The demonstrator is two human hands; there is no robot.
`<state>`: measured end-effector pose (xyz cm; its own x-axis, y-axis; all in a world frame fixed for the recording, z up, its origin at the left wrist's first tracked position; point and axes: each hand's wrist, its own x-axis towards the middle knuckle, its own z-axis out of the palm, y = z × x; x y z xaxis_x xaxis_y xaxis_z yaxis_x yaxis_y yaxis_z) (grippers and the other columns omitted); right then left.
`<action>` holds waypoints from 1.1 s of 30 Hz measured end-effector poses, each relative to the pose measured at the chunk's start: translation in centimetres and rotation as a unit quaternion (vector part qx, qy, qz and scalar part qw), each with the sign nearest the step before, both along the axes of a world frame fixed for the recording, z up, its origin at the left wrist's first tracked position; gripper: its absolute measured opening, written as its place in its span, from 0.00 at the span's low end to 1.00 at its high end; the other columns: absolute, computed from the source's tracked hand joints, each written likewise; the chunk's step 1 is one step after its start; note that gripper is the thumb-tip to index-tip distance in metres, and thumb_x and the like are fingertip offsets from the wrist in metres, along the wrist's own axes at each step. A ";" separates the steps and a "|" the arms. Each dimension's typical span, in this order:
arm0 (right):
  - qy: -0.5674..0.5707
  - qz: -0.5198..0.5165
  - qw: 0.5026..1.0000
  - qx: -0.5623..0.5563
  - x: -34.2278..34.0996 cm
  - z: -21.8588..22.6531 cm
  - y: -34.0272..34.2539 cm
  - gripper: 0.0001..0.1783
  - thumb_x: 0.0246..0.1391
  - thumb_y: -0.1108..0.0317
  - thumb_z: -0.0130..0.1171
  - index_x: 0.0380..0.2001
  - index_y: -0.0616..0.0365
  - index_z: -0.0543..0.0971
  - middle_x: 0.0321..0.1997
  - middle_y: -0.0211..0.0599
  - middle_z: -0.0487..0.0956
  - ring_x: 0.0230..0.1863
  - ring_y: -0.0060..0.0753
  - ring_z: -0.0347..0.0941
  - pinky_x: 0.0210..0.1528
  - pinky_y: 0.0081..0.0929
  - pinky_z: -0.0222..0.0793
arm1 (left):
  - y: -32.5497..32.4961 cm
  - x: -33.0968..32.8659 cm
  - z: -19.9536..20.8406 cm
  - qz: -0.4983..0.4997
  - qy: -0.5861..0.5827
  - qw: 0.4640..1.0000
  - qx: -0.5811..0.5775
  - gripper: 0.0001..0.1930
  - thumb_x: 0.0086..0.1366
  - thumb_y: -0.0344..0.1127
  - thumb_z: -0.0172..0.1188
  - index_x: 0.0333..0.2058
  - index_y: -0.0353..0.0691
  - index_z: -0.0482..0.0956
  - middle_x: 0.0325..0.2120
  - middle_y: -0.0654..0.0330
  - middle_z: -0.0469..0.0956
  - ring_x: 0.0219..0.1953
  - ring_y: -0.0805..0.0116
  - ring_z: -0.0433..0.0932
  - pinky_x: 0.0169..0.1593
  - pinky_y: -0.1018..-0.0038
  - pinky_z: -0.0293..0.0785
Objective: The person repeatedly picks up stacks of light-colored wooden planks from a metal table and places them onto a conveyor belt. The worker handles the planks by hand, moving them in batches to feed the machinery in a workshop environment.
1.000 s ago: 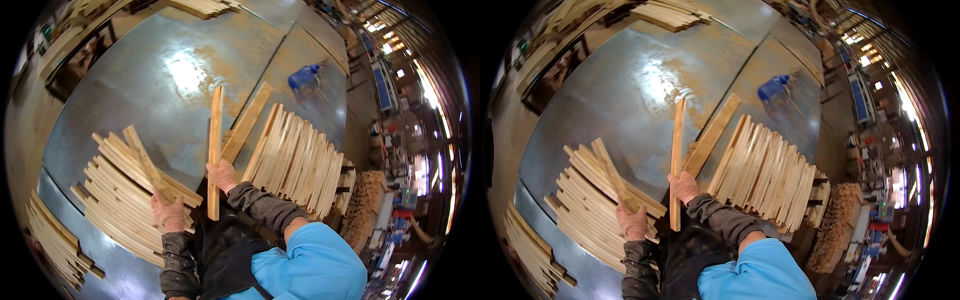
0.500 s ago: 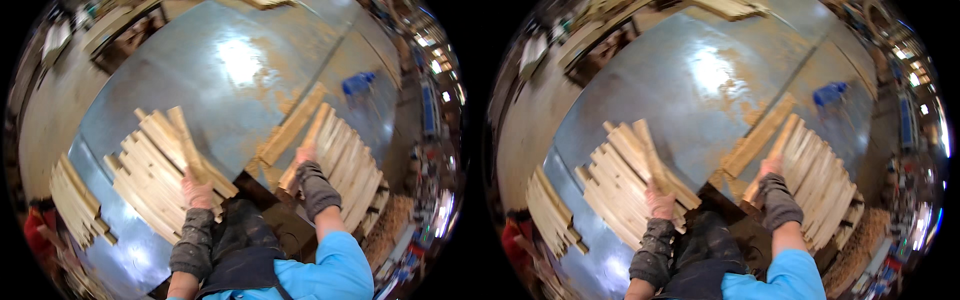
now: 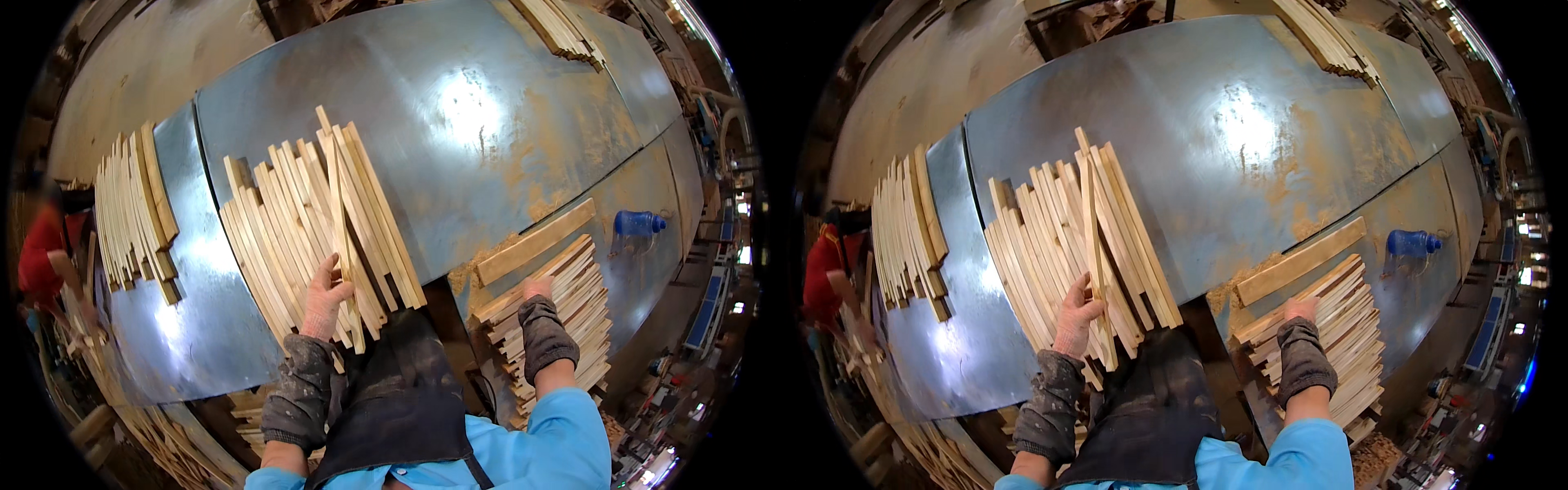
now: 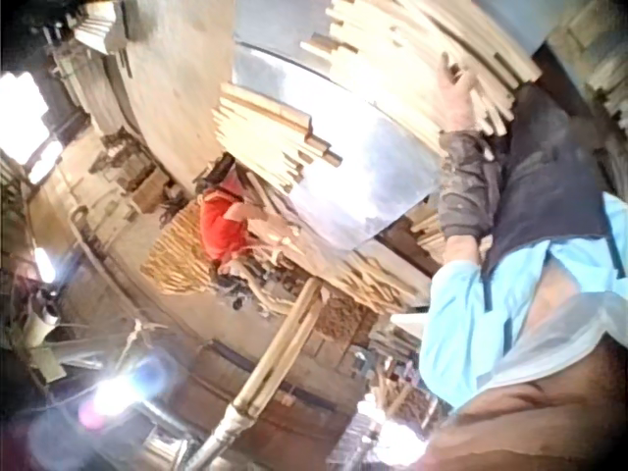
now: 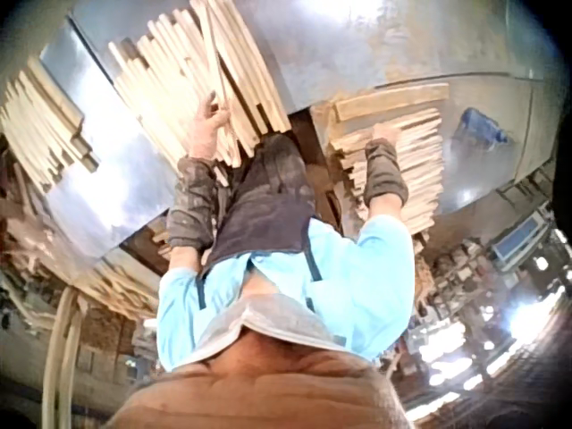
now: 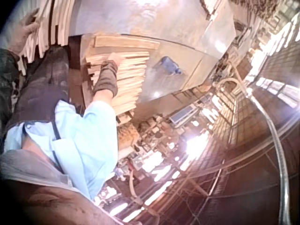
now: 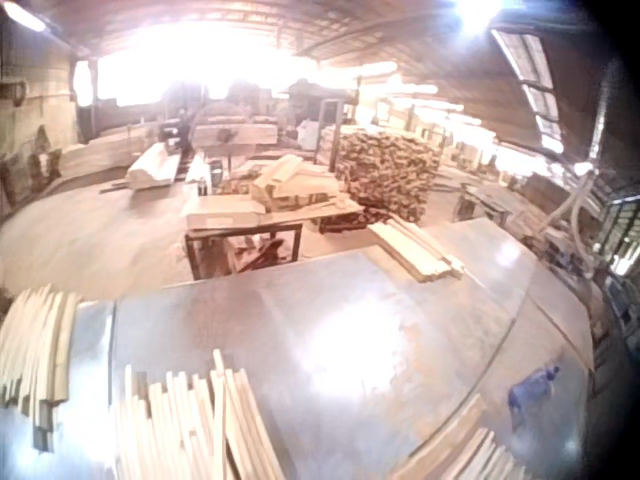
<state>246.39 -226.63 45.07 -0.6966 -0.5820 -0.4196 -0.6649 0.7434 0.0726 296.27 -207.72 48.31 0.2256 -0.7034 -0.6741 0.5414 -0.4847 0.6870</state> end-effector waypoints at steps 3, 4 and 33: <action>0.004 0.045 0.999 -0.024 -0.5 -0.2 0.6 0.47 0.70 0.59 0.57 0.83 0.61 0.48 0.81 0.58 0.62 0.77 0.61 0.63 0.77 0.46 0.62 | 0.7 -0.2 0.2 0.020 -0.012 0.999 0.026 0.43 0.64 0.34 0.67 0.77 0.32 0.63 0.53 0.56 0.79 0.51 0.67 0.77 0.59 0.66 0.75; 0.003 0.059 0.995 -0.075 0.6 0.6 1.0 0.46 0.69 0.59 0.57 0.82 0.62 0.51 0.77 0.58 0.68 0.73 0.61 0.69 0.73 0.47 0.67 | 1.0 -0.2 0.0 0.034 0.002 0.999 0.016 0.43 0.64 0.34 0.67 0.76 0.32 0.63 0.53 0.57 0.80 0.51 0.68 0.77 0.58 0.67 0.75; -0.234 -0.068 0.921 -0.303 11.2 2.0 7.2 0.19 0.63 0.56 0.67 0.44 0.63 0.81 0.35 0.48 0.85 0.37 0.51 0.84 0.42 0.48 0.78 | 0.2 -7.5 -0.8 -0.098 -0.077 0.990 -0.069 0.30 0.72 0.35 0.65 0.69 0.27 0.73 0.56 0.54 0.81 0.54 0.67 0.80 0.58 0.72 0.77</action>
<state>257.60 -219.44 47.09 -0.6060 -0.7284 -0.3197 -0.4150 0.6324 -0.6541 288.82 -207.52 47.54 0.1696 -0.8262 -0.5373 0.3299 -0.4662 0.8209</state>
